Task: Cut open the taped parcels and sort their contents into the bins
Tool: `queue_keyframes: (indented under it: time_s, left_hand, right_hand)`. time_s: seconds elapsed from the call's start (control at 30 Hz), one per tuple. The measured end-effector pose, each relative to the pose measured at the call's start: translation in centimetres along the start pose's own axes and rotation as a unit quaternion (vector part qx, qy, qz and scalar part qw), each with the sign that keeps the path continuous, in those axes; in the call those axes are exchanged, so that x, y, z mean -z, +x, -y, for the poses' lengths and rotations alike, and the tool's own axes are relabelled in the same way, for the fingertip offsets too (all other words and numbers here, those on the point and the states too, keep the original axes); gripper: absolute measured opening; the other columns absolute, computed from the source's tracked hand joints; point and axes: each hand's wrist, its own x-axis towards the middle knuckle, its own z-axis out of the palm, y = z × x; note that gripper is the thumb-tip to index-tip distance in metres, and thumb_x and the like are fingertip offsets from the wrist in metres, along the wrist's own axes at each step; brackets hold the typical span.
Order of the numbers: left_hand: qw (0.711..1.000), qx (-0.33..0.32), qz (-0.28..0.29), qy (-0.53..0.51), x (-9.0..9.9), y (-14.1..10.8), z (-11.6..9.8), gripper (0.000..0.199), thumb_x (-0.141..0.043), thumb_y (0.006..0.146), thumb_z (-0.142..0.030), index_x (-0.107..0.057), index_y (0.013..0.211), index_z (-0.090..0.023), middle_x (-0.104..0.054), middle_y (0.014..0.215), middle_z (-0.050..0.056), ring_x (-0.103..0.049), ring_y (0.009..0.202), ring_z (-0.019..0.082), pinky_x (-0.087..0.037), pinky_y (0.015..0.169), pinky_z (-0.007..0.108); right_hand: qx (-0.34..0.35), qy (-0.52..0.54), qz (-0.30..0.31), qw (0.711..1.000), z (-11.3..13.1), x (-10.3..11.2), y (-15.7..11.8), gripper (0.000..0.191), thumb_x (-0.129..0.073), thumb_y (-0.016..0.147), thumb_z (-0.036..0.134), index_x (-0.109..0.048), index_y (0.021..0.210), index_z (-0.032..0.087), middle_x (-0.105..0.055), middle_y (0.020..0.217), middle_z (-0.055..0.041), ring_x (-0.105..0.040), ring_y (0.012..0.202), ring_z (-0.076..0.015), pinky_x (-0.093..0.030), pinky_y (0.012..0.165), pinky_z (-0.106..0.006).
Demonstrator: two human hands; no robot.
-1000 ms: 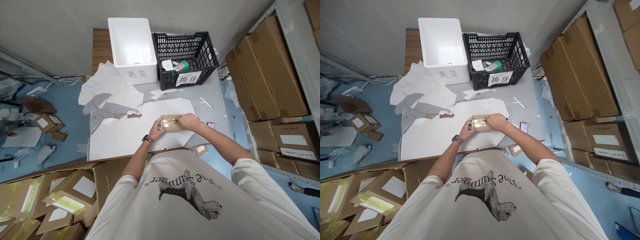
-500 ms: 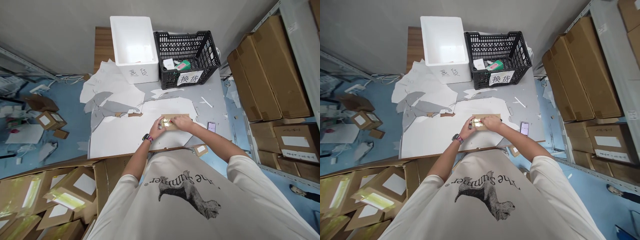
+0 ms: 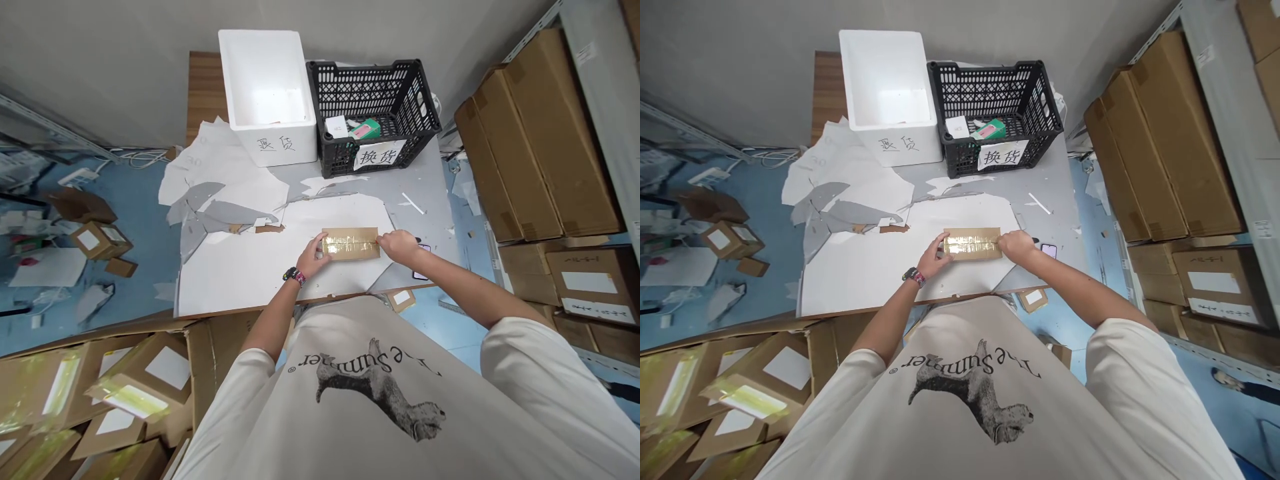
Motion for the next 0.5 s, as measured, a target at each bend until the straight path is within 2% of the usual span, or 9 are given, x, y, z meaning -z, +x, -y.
queue_keyframes:
  time_s: [0.13, 0.5]
  left_hand:
    - [1.000, 0.003, 0.007, 0.018, 0.2, -0.1, -0.3, 0.084, -0.080, 0.095, -0.047, -0.052, 0.173, -0.036, -0.061, 0.166, 0.011, -0.071, 0.110, 0.027, -0.063, 0.084, 0.039]
    - [0.998, -0.004, 0.016, 0.065, 0.6, -0.2, -1.1, 0.082, -0.078, 0.099, -0.051, -0.051, 0.175, -0.036, -0.067, 0.161, 0.010, -0.073, 0.117, 0.033, -0.063, 0.099, 0.048]
  right_hand:
    - [0.005, 0.005, -0.010, 1.000, -1.4, -1.3, -0.6, 0.045, -0.044, 0.108, 0.002, -0.075, 0.141, 0.010, -0.083, 0.130, -0.0240, -0.082, 0.126, -0.0336, -0.056, 0.096, -0.037]
    - [-0.009, 0.018, -0.026, 0.999, -4.3, -4.6, -1.0, 0.046, -0.043, 0.111, 0.007, -0.072, 0.147, 0.015, -0.082, 0.132, -0.0224, -0.081, 0.123, -0.0324, -0.052, 0.096, -0.038]
